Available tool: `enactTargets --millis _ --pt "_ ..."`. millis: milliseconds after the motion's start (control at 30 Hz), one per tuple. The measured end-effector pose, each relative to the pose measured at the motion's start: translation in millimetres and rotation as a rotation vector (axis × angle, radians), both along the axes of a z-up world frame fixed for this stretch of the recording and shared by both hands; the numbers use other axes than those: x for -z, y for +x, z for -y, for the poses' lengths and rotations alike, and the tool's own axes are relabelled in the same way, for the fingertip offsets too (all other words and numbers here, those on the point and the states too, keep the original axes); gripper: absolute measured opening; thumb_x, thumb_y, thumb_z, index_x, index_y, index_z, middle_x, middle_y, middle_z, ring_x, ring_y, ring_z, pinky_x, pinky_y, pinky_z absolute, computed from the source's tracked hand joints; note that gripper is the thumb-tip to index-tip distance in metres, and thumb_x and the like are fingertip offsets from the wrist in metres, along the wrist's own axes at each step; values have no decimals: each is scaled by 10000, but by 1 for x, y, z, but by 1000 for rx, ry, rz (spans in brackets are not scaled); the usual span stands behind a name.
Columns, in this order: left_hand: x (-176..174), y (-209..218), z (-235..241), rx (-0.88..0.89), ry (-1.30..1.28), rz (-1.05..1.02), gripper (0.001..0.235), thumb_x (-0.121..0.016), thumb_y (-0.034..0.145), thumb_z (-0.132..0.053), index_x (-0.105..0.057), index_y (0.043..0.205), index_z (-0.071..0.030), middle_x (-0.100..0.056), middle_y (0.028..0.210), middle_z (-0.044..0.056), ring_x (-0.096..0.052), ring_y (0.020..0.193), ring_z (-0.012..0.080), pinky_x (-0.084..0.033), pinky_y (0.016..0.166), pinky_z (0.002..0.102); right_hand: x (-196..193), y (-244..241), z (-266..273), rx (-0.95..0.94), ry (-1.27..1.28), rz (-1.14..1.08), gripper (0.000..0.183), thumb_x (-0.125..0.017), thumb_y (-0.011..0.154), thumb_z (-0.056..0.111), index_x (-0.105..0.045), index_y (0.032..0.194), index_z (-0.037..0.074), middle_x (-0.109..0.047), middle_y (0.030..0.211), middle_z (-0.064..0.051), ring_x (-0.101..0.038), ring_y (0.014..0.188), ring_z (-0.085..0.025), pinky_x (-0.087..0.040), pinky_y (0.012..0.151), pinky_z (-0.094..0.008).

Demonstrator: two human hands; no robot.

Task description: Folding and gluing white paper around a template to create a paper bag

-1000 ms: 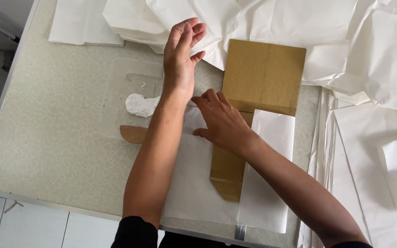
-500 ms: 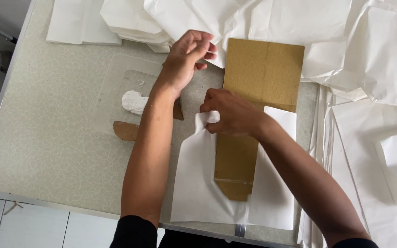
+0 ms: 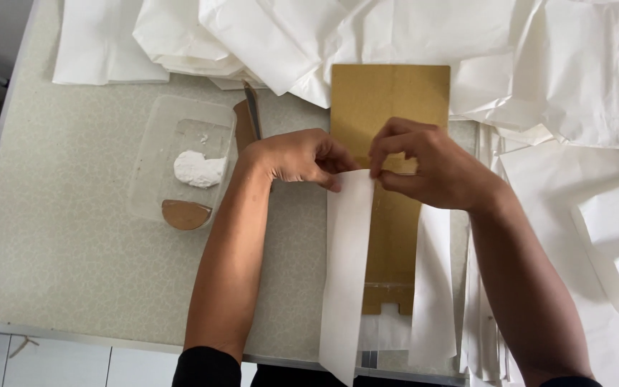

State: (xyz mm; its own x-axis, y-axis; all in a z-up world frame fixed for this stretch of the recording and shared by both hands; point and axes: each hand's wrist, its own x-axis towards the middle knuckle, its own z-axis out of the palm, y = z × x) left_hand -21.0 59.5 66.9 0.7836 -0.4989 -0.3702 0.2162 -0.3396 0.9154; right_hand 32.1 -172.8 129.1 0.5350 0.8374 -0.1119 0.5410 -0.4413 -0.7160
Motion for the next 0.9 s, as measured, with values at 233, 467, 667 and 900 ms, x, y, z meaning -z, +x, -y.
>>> enactTargets --millis 233,467,667,900 --pt "14 11 5 9 232 25 80 -852 845 -265 -824 856 -191 -677 650 -85 -505 602 62 -400 592 237 49 51 105 410 485 47 164 -584 1047 -26 -535 1199 7 -587 1196 -151 -570 1125 -218 -441 856 -288" --pt "13 15 9 18 185 45 130 -780 916 -273 -778 842 -165 -653 669 -73 -481 656 79 -406 638 246 51 24 83 274 -108 -93 440 -862 748 107 -704 1149 17 -729 1067 -171 -652 1056 -323 -481 938 -437" --pt "-5 9 18 12 235 31 151 -749 936 -271 -777 848 -151 -652 674 -53 -486 662 105 -441 656 266 70 22 73 343 -147 26 128 -835 798 124 -773 907 101 -759 811 -60 -662 876 -222 -493 846 -333" --pt "-4 11 43 -68 494 171 102 -744 857 -254 -774 822 -163 -706 687 -8 -658 691 197 -530 687 351 86 19 70 406 -202 42 183 -835 776 262 -734 915 197 -741 808 47 -638 870 -156 -523 854 -344"
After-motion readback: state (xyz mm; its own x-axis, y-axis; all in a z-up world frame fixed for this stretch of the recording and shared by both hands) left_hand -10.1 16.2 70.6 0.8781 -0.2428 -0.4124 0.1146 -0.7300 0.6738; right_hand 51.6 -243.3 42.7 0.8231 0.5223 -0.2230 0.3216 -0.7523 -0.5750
